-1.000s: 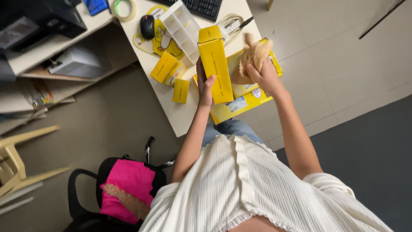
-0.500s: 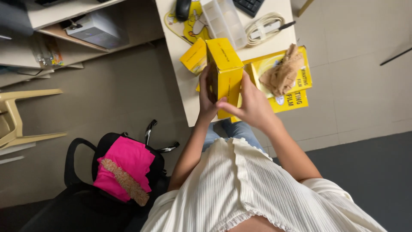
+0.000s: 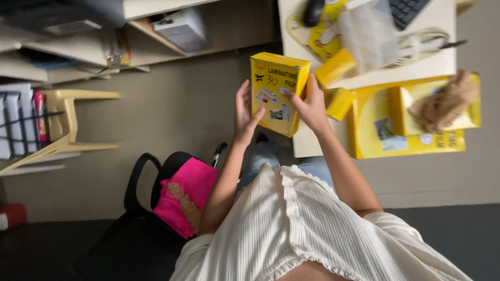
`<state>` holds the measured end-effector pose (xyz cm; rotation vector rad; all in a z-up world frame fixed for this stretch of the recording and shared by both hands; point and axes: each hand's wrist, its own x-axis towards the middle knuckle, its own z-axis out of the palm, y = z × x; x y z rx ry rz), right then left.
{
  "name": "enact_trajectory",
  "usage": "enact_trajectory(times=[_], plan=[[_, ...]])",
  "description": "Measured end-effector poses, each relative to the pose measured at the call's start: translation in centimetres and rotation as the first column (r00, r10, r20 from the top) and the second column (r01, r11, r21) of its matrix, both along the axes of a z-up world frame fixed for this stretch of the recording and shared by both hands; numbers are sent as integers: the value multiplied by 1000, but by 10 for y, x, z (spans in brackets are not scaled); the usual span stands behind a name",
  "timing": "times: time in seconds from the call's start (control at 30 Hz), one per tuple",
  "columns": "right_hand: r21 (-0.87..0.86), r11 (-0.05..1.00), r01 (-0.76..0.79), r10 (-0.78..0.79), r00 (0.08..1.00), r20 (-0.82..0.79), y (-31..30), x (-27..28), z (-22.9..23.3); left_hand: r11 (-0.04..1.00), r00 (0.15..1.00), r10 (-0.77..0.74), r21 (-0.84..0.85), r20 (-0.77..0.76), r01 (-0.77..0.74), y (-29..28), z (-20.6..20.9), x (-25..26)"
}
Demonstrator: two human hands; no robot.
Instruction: The person wipes yellow boxes with a cloth and organizes them on a desk and under a shelf. They also move a plastic organizer and a pen case on the desk.
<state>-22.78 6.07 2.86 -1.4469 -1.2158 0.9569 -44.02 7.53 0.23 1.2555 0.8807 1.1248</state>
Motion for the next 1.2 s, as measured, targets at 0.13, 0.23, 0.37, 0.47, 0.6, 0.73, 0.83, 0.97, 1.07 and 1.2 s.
enact_trajectory(times=[0.13, 0.23, 0.37, 0.47, 0.6, 0.73, 0.83, 0.97, 1.07, 1.2], plan=[[-78, 992, -100, 75, 958, -276, 20, -62, -21, 968, 995, 67, -245, 73, -47, 27, -35, -77], [-90, 974, -208, 140, 865, -482, 44, -111, -18, 927, 992, 21, -375, 122, 27, 45, -50, -117], [-204, 896, -395, 282, 859, -427, 66, -166, -29, 916, 975, 219, -353, 38, -192, 28, -56, -158], [-242, 819, -520, 400, 821, -407, 91, -200, -35, 874, 915, 384, -366, 120, -319, 23, -66, -185], [-331, 685, -649, 506, 751, -425, 117, -243, -34, 791, 822, 536, -456, 193, -408, 19, -71, -216], [-335, 620, -709, 571, 701, -427, 142, -275, -50, 753, 752, 613, -467, 242, -464, 28, -80, -241], [-336, 583, -740, 617, 672, -410, 162, -294, -58, 718, 729, 656, -458, 196, -524, 43, -81, -259], [-344, 556, -756, 653, 654, -381, 196, -319, -72, 689, 718, 675, -494, 171, -530, 75, -86, -286], [-342, 559, -756, 632, 655, -415, 230, -339, -77, 682, 723, 676, -494, 144, -539, 107, -91, -302], [-380, 583, -718, 511, 688, -516, 248, -356, -80, 710, 746, 642, -502, 174, -494, 134, -102, -323]])
